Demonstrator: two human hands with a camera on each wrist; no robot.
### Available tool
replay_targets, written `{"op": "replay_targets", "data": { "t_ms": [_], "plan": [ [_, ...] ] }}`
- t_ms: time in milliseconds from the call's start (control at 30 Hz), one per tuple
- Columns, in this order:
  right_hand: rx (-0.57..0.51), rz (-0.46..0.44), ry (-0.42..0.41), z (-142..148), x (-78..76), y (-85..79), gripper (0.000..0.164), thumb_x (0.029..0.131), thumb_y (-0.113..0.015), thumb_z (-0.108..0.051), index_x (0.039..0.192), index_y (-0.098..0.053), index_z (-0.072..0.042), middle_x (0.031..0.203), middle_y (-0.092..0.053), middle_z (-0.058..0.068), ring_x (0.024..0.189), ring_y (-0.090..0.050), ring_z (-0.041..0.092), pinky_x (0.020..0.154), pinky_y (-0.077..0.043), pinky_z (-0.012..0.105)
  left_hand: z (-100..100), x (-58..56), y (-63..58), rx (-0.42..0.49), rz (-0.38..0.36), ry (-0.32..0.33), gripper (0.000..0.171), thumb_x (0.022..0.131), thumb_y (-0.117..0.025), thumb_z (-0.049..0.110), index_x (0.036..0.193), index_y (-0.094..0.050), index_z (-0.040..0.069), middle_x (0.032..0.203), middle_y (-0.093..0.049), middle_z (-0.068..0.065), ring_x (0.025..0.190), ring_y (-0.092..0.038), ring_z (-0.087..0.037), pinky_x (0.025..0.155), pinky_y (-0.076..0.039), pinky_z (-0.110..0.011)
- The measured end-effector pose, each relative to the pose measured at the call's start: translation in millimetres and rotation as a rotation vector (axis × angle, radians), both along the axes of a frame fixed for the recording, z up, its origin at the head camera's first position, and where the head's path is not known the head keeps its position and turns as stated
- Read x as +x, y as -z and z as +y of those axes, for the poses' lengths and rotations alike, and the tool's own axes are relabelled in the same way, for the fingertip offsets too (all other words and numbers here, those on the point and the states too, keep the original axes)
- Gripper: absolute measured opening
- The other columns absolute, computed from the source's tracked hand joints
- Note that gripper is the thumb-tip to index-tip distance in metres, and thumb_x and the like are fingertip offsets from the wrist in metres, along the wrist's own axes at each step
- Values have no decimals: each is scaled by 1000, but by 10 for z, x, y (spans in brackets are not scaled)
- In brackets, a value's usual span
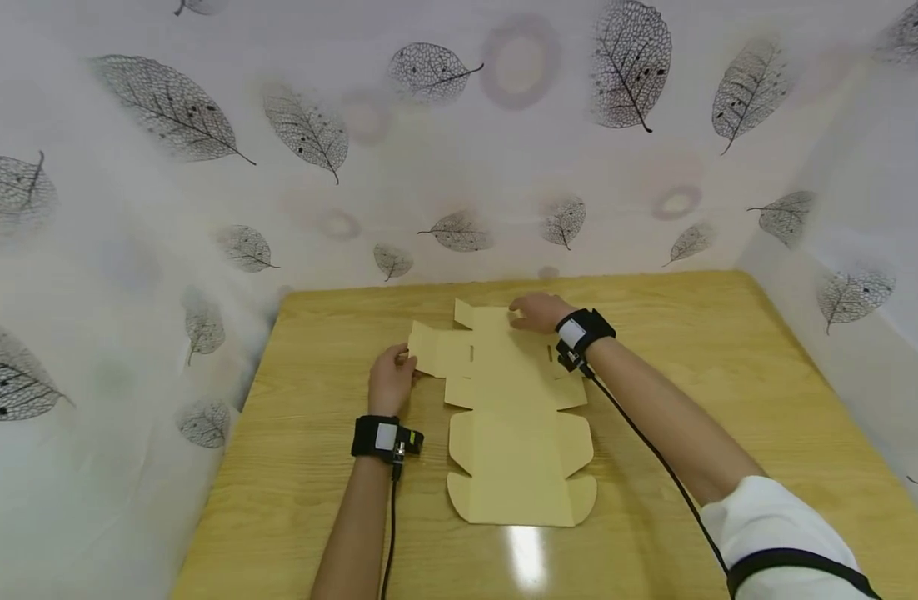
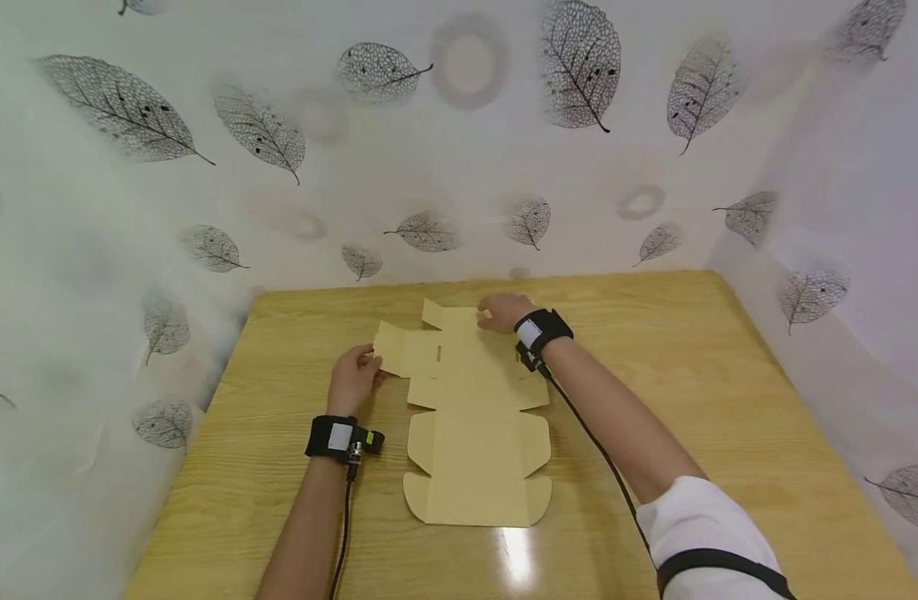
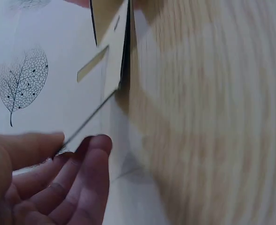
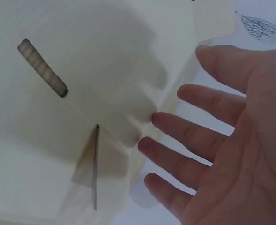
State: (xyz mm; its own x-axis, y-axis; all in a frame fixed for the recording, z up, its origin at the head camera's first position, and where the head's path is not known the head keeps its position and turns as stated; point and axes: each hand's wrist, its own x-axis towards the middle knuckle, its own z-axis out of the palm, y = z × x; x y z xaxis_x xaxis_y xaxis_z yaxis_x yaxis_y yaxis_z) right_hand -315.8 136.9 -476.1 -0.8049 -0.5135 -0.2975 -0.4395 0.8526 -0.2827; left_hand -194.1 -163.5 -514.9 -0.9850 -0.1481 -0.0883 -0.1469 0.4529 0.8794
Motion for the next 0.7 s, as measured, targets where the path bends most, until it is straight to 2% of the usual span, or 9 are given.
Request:
{"op": "replay_targets", "data": {
  "t_ms": [133,233,333,500,567,633,700],
  "plan": [
    [19,28,30,88,-133,178,48,107,-59,-28,149,-56,-4,153,-56,24,135,-57,47,112,-47,66,29,-8,51,194,-12,-35,40,105,-58,2,144,-56,-8,120,-69,-34,83,-77,-31,73,-65,-30],
    [16,76,51,146,-239,274,48,106,-62,-29,148,-57,-6,149,-60,23,131,-61,45,107,-51,64,32,-6,50,245,-9,-41,41,106,-57,4,146,-55,-6,121,-69,-31,84,-76,-26,73,-64,-27],
    [-24,96,75,176,-314,308,49,104,-66,-29,146,-59,-6,144,-64,21,127,-64,41,106,-52,61,39,1,49,249,22,-18,40,107,-56,5,146,-55,-6,120,-69,-31,88,-75,-35,75,-63,-31],
    [-140,116,103,161,-336,175,39,102,-69,-25,132,-68,0,129,-72,23,117,-68,40,100,-56,55,52,-14,52,243,68,2,39,107,-57,6,144,-57,-4,119,-69,-30,96,-75,-44,73,-60,-31],
    [-191,127,114,156,-324,87,32,104,-66,-23,125,-70,1,122,-73,23,107,-70,38,95,-57,52,57,-26,46,259,76,10,39,107,-58,7,144,-58,-2,120,-70,-29,99,-74,-45,76,-61,-33],
    [-232,136,129,137,-286,-48,28,106,-63,-22,121,-69,2,116,-74,24,99,-69,37,90,-57,51,59,-52,42,280,87,24,39,107,-58,9,145,-58,-1,123,-69,-30,102,-73,-46,83,-63,-40],
    [-252,162,136,118,-263,-163,27,108,-61,-22,121,-68,0,114,-74,23,95,-69,35,89,-56,51,62,-90,14,259,86,34,39,108,-58,14,145,-58,1,125,-69,-28,109,-72,-43,92,-61,-46]
  ]
}}
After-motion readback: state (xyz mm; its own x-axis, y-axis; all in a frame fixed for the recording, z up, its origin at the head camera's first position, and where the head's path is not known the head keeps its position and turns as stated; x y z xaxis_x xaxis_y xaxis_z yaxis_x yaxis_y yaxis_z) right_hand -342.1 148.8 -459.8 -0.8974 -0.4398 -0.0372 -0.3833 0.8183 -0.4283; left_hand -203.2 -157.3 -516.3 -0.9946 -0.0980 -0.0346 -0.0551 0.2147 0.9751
